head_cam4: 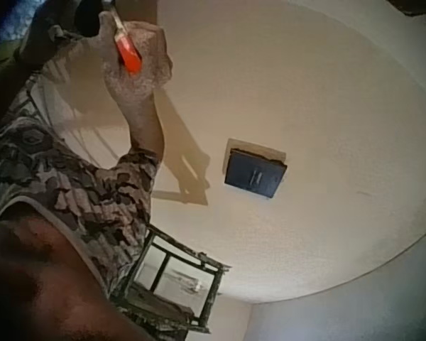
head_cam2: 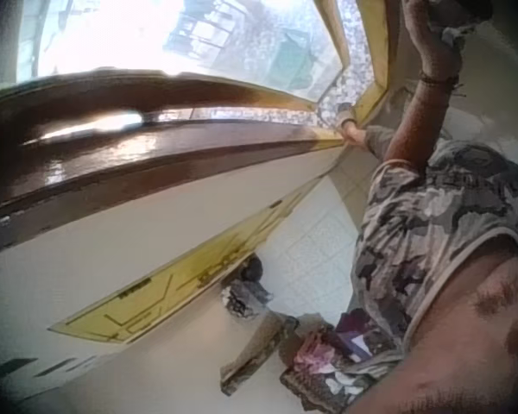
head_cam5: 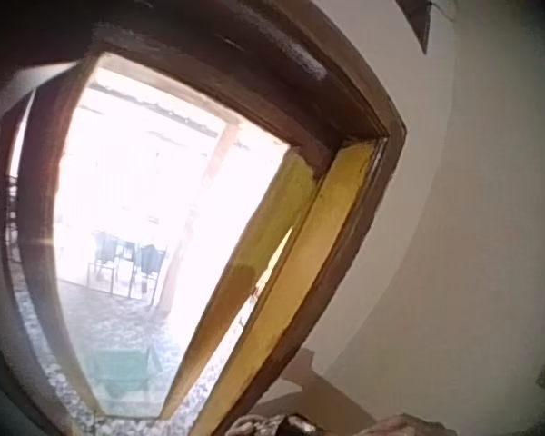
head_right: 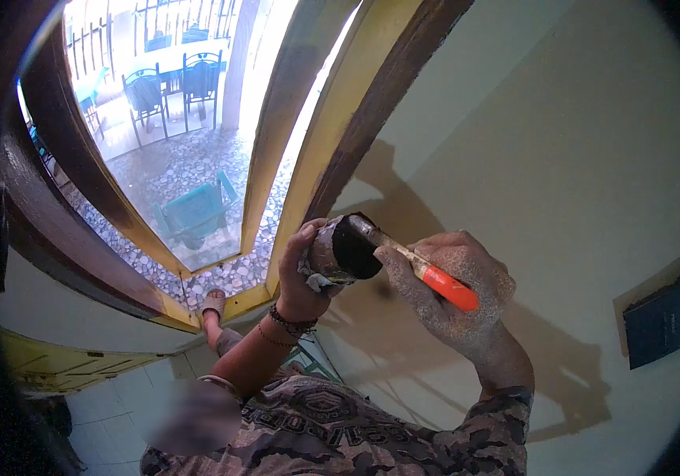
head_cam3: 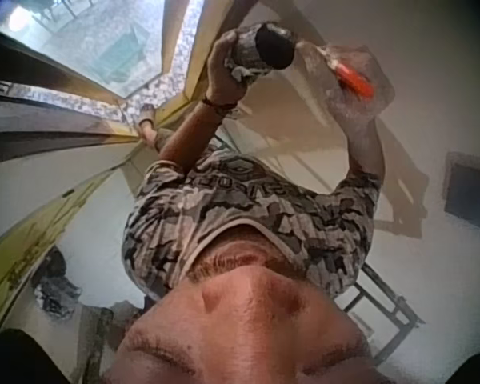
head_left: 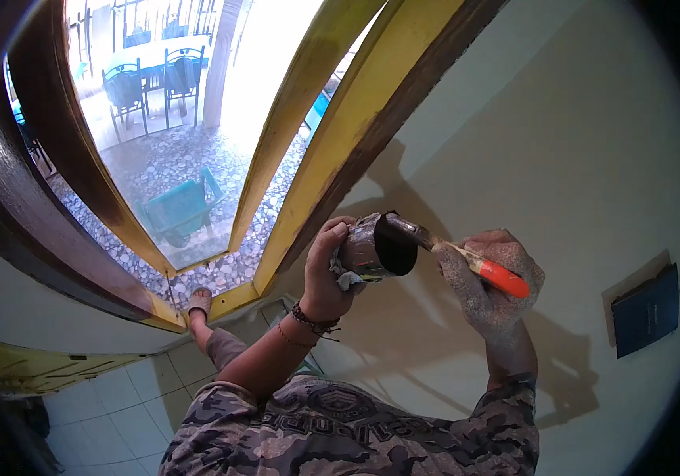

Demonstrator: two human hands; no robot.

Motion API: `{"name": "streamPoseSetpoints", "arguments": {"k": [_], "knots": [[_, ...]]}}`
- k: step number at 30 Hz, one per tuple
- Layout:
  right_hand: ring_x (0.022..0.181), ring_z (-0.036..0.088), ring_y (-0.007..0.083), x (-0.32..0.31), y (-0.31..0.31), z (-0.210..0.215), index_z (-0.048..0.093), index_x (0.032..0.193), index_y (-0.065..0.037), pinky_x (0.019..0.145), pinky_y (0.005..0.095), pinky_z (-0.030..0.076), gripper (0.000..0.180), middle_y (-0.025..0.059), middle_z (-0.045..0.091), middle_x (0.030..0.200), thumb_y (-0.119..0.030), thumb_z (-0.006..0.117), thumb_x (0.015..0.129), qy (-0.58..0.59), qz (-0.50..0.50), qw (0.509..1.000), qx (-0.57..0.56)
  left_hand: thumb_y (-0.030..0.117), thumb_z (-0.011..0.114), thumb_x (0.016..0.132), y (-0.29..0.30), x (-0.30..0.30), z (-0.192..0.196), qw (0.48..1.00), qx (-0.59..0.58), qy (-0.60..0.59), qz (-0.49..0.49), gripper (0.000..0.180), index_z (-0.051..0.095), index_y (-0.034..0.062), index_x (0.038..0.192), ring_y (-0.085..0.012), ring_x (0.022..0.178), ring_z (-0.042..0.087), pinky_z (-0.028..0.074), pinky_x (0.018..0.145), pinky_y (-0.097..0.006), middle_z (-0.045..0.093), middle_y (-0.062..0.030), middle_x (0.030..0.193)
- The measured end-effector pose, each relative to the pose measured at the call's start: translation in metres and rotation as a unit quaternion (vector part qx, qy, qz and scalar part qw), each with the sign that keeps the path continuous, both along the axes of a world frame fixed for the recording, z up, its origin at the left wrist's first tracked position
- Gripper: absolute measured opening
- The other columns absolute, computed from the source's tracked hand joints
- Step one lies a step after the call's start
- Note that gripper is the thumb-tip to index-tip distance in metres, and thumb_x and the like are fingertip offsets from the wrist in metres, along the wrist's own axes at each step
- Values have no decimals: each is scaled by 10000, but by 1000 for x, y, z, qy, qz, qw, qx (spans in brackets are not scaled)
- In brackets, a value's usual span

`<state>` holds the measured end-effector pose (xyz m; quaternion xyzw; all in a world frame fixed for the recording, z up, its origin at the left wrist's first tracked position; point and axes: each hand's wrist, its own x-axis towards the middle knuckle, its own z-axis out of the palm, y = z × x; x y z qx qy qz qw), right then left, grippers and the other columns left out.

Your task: The person paints a yellow wooden door frame with dark brown paint using a brush. They repeatedly dip the brush into a small paint can held in the left hand and apply the paint to the upper and side sections of the frame.

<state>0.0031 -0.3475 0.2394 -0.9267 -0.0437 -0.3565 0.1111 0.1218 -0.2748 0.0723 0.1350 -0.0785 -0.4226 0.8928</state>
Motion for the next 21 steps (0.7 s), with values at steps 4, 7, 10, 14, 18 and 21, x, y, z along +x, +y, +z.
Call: {"name": "streamPoseSetpoints", "arguments": {"k": [4,7,10,14,18,21], "knots": [[739,655,184,-3,7,2,564,826,-51,599,276,532,212,90,652,777,-30,755,737,-4,37,993,115,394,486,862,3,-6,0,982,1,-131,134,424,522,83,1147,-203,973,607,522,813,-343,603,-89,1064],[794,658,199,-5,7,7,554,833,-41,638,292,541,217,121,655,860,6,740,732,17,59,987,149,377,475,872,2,1,-1,995,-23,-59,77,422,521,72,1159,-210,1009,594,508,847,-342,601,-97,1080],[831,654,206,-7,4,11,559,849,-46,671,304,545,225,143,645,915,23,733,723,46,74,987,137,359,461,882,1,2,1,999,-37,11,22,410,522,60,1157,-214,1019,591,511,846,-341,601,-102,1087],[859,645,220,-8,4,16,573,884,-61,700,315,547,258,137,626,945,31,729,700,85,74,992,63,353,462,884,3,1,3,998,-22,-30,57,396,532,60,1141,-217,999,601,524,814,-343,611,-98,1068],[880,632,245,-5,5,14,575,897,-51,698,329,551,277,128,599,1013,17,731,678,95,99,990,-37,338,488,872,1,5,0,998,-55,3,22,399,513,68,1164,-213,1016,593,528,819,-350,597,-112,1086],[888,625,261,-2,3,11,572,897,-36,695,339,552,283,131,588,1037,11,733,669,87,108,987,-84,182,607,812,3,6,-2,987,-74,-98,104,460,451,68,1229,-234,1081,559,513,864,-365,539,-145,1178]]}}
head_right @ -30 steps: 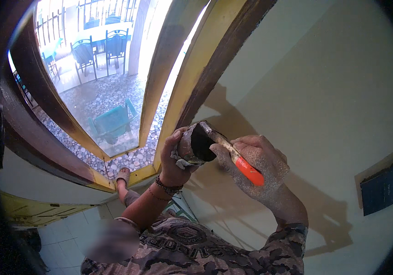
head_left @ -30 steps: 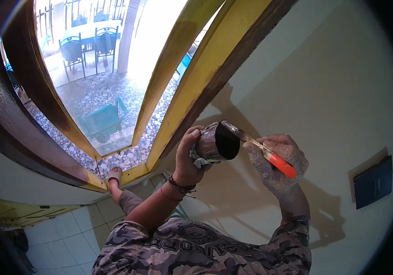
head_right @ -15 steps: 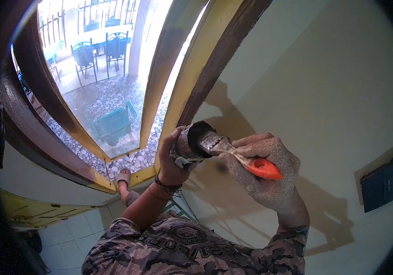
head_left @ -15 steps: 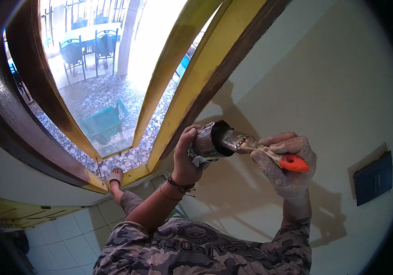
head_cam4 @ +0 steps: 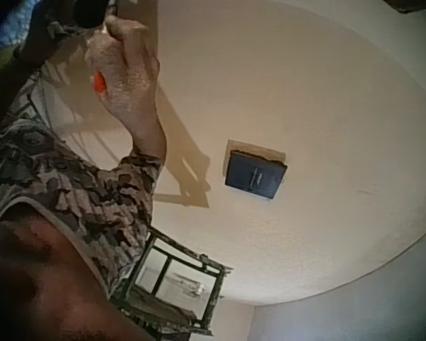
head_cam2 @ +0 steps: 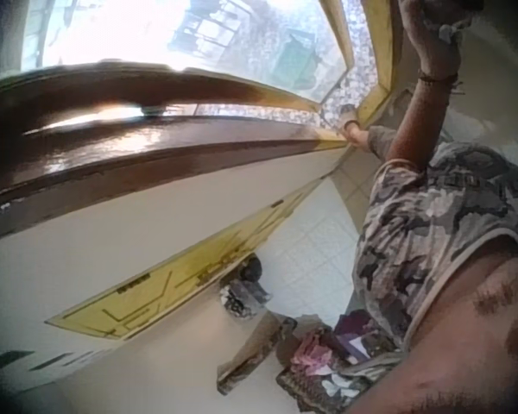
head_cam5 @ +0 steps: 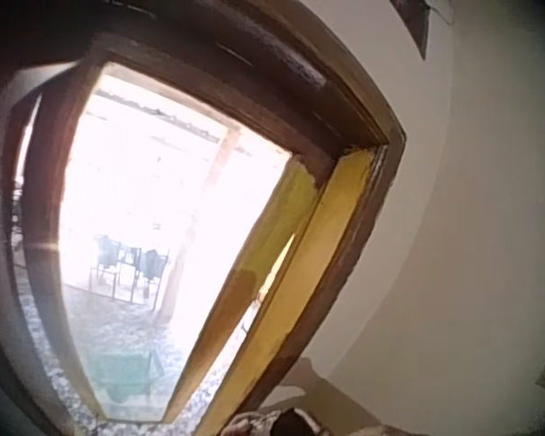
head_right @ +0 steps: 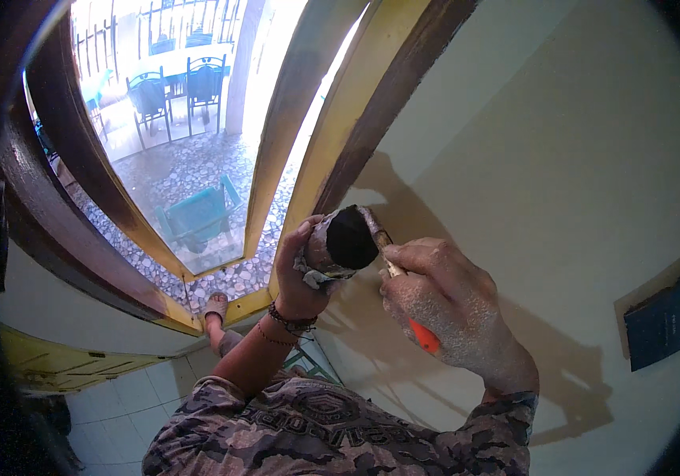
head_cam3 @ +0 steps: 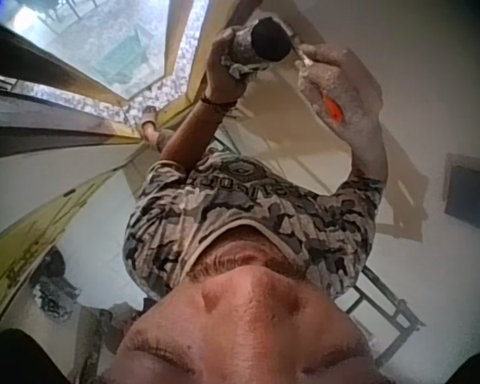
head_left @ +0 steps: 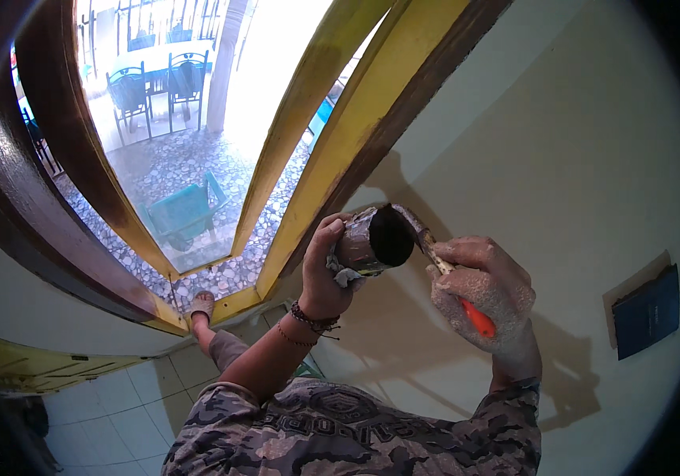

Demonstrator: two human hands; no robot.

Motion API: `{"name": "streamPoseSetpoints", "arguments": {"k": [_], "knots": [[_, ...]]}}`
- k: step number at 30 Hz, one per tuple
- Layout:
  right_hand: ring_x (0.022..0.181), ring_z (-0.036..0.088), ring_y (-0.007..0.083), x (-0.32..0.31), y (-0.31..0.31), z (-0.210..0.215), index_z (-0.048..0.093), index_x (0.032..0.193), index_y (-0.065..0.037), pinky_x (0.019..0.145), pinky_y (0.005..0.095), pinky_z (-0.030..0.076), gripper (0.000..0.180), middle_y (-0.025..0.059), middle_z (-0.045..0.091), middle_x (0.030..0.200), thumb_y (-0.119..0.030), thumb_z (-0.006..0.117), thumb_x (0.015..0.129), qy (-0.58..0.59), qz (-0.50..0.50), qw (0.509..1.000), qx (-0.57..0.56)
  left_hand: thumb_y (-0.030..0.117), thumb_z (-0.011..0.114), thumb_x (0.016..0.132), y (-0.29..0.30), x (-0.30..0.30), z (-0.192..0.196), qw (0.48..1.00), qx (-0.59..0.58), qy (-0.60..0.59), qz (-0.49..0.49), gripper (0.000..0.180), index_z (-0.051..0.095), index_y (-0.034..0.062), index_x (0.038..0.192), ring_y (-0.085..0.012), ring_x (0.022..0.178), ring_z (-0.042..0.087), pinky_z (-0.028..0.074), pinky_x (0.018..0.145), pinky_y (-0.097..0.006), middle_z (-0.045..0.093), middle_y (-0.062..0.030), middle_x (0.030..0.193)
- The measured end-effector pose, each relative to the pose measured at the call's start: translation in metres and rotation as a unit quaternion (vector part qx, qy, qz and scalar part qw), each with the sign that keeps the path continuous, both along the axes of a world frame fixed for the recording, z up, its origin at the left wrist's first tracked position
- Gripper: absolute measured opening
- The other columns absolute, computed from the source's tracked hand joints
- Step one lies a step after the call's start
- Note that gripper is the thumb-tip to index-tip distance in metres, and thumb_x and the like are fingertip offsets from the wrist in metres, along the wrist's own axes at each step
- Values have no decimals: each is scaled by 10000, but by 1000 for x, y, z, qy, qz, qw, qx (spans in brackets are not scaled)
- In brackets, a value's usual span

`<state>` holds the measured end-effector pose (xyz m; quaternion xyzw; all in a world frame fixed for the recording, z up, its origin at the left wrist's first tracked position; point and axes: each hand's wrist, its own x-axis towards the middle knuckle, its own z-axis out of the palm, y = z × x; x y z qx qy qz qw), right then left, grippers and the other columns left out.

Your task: The person paints a yellow wooden door frame with dark brown paint using a brush. They repeatedly dip the brush into a small paint can held in the left hand and apply the paint to the upper and side sections of the frame.

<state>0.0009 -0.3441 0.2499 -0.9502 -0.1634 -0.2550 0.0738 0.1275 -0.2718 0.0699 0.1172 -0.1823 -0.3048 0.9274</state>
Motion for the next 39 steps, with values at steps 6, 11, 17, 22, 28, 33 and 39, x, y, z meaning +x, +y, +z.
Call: {"name": "streamPoseSetpoints", "arguments": {"k": [6,11,17,22,28,33,39], "knots": [[892,620,286,3,-3,-6,580,921,-30,697,349,553,298,152,582,1035,20,726,666,-8,23,1000,5,-77,733,632,0,1,-15,943,96,-238,212,782,357,74,1301,-292,1155,502,464,935,-381,441,-180,1289],[887,624,283,8,-7,-10,580,921,-24,698,349,555,294,153,584,1028,25,724,669,-33,41,999,4,-34,728,660,-4,12,-19,863,92,-348,354,741,366,72,1297,-285,1139,516,468,927,-374,457,-176,1274],[887,628,289,9,-5,-9,578,910,-33,702,350,557,302,151,586,1024,46,725,658,-39,35,999,6,89,671,738,-2,15,-27,958,179,-174,141,593,400,66,1265,-262,1101,545,485,895,-359,503,-174,1215],[885,630,286,8,-8,-12,576,892,-42,692,339,559,286,140,584,1038,28,726,659,-40,34,999,-3,286,536,863,-6,10,-15,790,181,-355,467,415,466,59,1203,-214,1026,590,518,839,-347,563,-144,1138],[890,630,284,3,-11,-23,581,853,-70,671,335,569,286,127,582,1030,6,722,616,-63,46,992,-98,195,548,859,-1,12,-15,998,51,42,14,375,458,56,1196,-222,1039,579,520,835,-349,545,-144,1161],[889,629,292,2,-15,-32,590,819,-73,664,336,574,266,121,581,1009,4,715,597,-98,53,985,-129,339,453,888,-10,7,-19,883,225,-232,341,369,513,64,1127,-188,964,614,530,802,-301,598,-111,1038],[888,629,295,3,-17,-36,599,794,-70,676,346,573,242,120,584,1015,-7,723,597,-108,53,987,-107,330,474,879,-10,5,-20,939,194,-142,248,353,521,71,1114,-193,916,624,537,746,-301,609,-92,1014]]}}
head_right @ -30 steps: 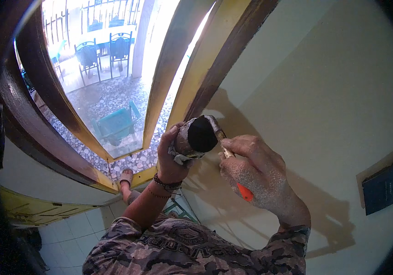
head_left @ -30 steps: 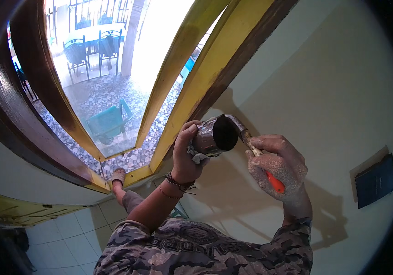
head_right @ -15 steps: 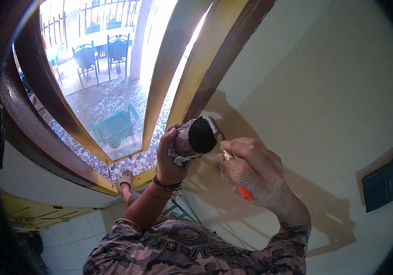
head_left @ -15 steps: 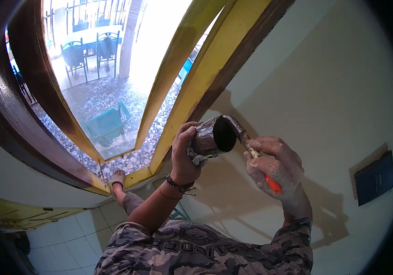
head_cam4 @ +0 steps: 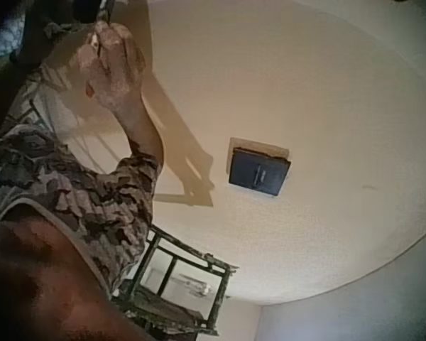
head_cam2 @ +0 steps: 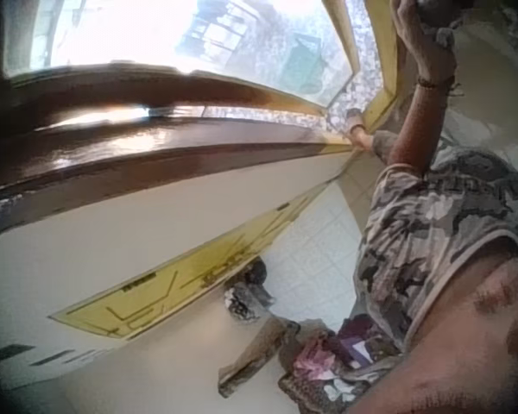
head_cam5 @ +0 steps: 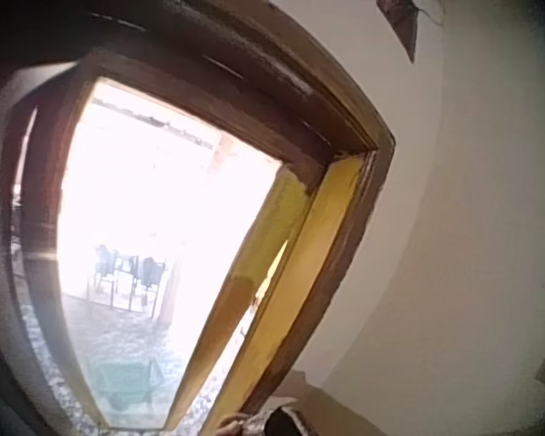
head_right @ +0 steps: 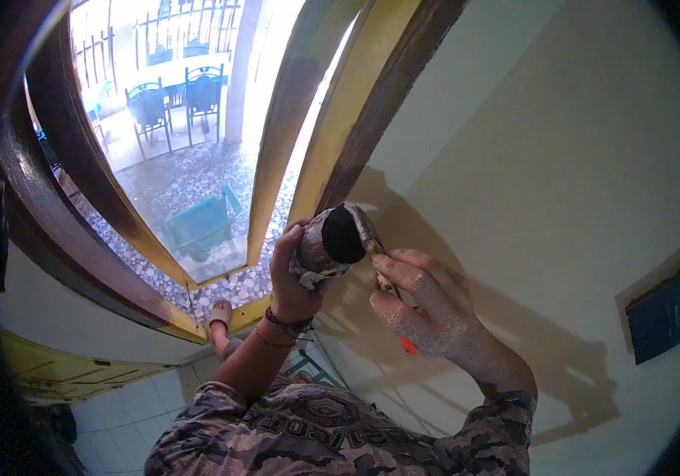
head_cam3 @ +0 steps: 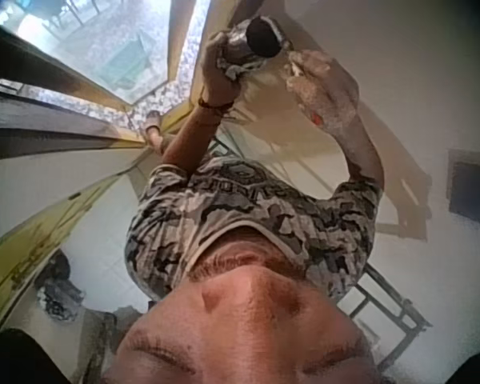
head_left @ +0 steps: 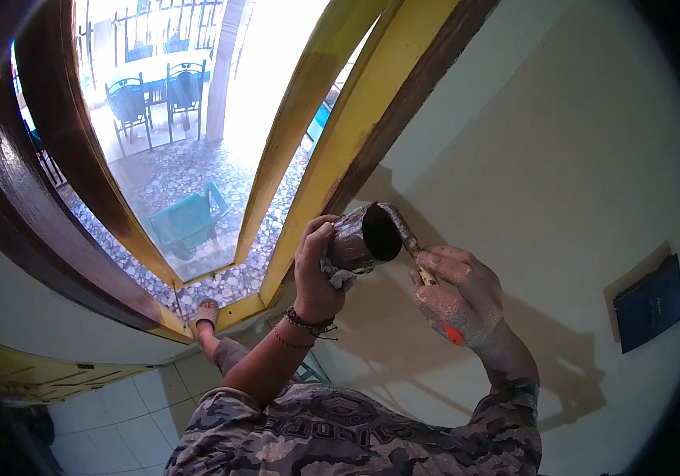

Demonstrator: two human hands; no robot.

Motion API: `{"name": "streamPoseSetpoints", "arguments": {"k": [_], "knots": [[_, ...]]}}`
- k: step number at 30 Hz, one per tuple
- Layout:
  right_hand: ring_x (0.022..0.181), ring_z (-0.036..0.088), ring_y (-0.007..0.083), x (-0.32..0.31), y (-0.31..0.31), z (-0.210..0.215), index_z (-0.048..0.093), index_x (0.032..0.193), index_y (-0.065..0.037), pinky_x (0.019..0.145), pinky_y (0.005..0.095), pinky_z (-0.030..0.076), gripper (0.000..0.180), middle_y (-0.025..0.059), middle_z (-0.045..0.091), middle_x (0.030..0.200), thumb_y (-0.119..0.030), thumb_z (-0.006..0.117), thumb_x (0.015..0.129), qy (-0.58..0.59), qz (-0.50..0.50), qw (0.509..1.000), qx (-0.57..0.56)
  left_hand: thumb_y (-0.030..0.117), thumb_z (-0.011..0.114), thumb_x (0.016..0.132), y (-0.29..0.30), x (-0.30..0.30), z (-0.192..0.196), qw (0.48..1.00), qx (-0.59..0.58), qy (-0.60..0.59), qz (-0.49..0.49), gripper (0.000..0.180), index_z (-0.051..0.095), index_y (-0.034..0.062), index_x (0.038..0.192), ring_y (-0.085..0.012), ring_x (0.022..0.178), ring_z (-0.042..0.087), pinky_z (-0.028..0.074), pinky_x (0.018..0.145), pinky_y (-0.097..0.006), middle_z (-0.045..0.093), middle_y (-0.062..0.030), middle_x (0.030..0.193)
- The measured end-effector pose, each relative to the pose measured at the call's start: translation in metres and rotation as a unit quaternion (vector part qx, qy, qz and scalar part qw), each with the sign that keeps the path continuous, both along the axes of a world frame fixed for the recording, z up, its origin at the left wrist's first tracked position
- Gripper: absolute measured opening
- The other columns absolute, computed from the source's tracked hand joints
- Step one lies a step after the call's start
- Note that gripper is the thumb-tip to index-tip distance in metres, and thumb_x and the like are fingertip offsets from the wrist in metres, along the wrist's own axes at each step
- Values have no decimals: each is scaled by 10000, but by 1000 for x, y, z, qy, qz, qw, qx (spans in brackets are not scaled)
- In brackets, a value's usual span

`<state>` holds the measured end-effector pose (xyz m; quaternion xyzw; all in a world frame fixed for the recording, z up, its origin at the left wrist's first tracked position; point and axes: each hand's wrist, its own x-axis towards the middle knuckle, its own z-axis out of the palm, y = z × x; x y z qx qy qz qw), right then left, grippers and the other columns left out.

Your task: The person paints a yellow wooden door frame with dark brown paint using a brush. They repeatedly dip the brush into a small paint can held in the left hand and apply the paint to the upper and side sections of the frame.

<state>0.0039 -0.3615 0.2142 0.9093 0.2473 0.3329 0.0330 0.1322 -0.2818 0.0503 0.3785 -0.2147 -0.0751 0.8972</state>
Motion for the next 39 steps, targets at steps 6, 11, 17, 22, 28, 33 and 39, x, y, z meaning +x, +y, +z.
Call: {"name": "streamPoseSetpoints", "arguments": {"k": [6,11,17,22,28,33,39], "knots": [[883,630,295,-1,0,0,605,791,-71,684,354,571,231,122,591,1020,-21,729,602,-3,-5,1000,1,333,474,878,-2,3,-5,994,-7,81,-67,356,522,79,1124,-193,911,627,538,747,-312,608,-96,1021],[881,633,298,-2,-1,1,603,804,-77,684,355,572,236,120,597,1015,-11,723,612,-6,-12,1000,-2,341,449,888,-5,0,1,983,32,-116,140,362,526,81,1127,-183,891,632,541,706,-294,614,-87,1012],[829,657,268,-2,3,8,579,840,-68,663,344,572,263,135,609,991,30,746,662,4,-1,995,105,361,427,892,-3,5,-12,991,-20,106,-85,395,538,61,1123,-180,902,629,534,734,-288,620,-85,1031],[812,665,202,-10,-3,10,556,871,-58,660,291,565,287,172,617,953,35,759,690,33,-10,956,293,371,430,885,-3,1,-6,983,-60,138,-101,406,546,63,1123,-186,909,628,529,764,-317,626,-82,1033],[815,664,210,-4,2,-10,492,826,-33,677,293,571,290,145,589,875,53,744,710,-13,-30,885,465,384,442,875,-19,4,-38,997,62,-2,37,413,547,67,1118,-189,901,631,535,731,-310,628,-81,1024],[802,662,235,3,2,-17,446,812,-16,633,286,589,287,147,548,884,58,713,740,-38,-24,836,548,393,454,867,-21,-2,-35,998,43,25,29,406,546,73,1099,-166,811,641,530,587,-269,634,-65,975],[759,660,234,16,7,-16,433,811,-16,597,286,601,266,144,531,879,57,684,763,-60,-43,802,593,401,467,860,-15,5,-38,997,47,61,-21,398,546,88,1093,-151,732,635,505,493,-247,632,-60,950]]}}
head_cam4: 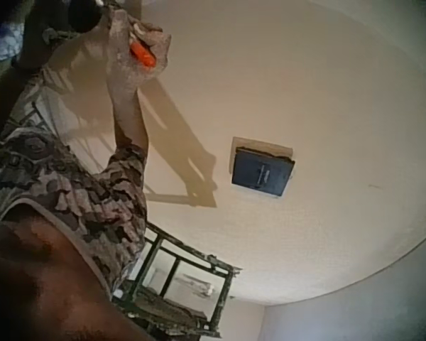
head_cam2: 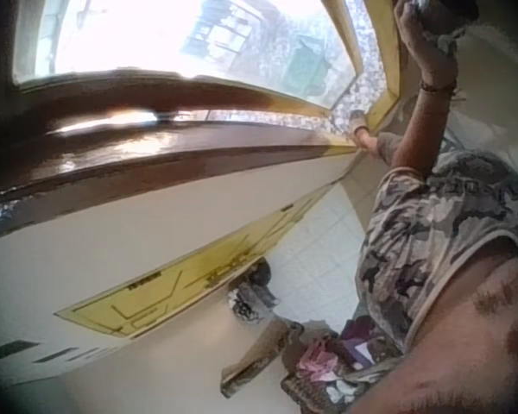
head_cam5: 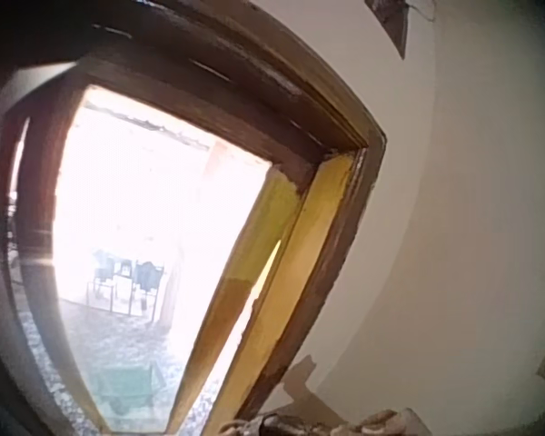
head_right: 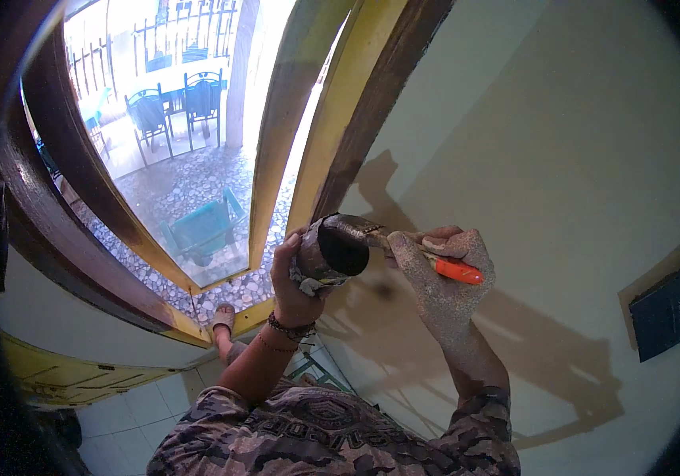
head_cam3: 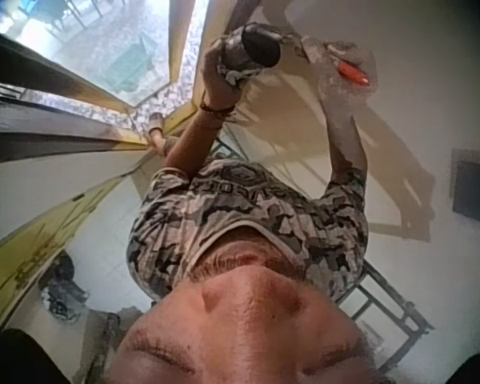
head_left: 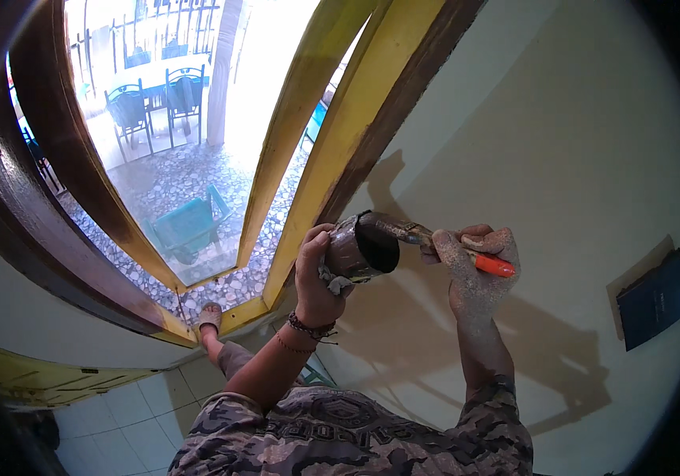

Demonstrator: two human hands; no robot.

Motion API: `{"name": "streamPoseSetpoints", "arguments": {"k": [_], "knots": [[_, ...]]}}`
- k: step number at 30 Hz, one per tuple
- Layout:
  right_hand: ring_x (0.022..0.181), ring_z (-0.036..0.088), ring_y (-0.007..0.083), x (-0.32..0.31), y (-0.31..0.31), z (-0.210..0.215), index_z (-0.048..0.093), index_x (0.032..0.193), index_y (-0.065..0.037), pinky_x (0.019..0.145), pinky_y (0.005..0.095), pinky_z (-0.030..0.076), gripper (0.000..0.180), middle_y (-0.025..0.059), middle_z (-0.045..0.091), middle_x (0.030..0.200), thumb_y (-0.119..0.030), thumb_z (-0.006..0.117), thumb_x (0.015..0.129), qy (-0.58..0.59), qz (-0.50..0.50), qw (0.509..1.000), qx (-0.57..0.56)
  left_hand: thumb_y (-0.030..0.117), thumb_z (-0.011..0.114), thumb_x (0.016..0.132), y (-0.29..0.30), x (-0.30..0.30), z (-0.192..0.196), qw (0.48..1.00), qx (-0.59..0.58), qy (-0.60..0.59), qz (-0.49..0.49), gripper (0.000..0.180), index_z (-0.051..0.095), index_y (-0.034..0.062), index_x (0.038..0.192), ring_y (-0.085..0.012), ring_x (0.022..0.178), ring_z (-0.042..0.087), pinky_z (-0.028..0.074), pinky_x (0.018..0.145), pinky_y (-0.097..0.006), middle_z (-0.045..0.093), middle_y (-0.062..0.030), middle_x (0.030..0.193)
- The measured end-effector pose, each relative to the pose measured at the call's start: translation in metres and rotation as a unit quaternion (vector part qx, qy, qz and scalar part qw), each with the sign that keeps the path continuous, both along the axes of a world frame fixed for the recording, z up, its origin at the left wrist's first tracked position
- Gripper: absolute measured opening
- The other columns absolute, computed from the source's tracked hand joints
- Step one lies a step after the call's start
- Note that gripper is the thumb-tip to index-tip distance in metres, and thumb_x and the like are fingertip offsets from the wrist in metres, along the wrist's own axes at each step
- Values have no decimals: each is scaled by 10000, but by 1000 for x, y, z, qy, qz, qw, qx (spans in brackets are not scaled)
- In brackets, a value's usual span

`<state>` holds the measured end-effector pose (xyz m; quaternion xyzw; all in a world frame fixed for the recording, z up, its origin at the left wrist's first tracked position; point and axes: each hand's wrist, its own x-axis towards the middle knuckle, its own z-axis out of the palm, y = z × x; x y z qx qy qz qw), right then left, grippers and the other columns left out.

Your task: The person paints a yellow wooden door frame with dark brown paint using a brush. They repeatedly dip the brush into a small paint can held in the left hand and apply the paint to the upper and side sections of the frame.

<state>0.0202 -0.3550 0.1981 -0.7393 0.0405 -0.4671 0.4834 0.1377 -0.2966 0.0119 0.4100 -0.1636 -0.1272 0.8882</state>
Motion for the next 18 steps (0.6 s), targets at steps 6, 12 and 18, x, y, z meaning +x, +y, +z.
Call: {"name": "streamPoseSetpoints", "arguments": {"k": [6,12,18], "knots": [[694,654,222,2,-11,9,458,837,-35,548,312,593,230,112,551,838,42,666,776,-13,27,993,114,286,552,840,29,-9,43,993,-97,-55,48,403,502,62,1170,-167,981,584,516,782,-305,586,-84,1078],[740,653,203,23,-20,47,488,910,-44,630,303,584,194,113,598,863,39,627,803,-67,53,983,164,70,760,631,41,18,-17,983,-32,-114,139,654,454,52,1207,-215,1030,554,486,873,-335,552,-107,1128],[797,624,168,83,-5,127,524,889,-33,689,279,532,177,84,603,890,64,638,793,-123,-47,957,-258,43,770,615,69,19,-92,987,14,-124,98,684,439,66,1213,-214,1024,544,498,834,-317,535,-96,1129]]}}
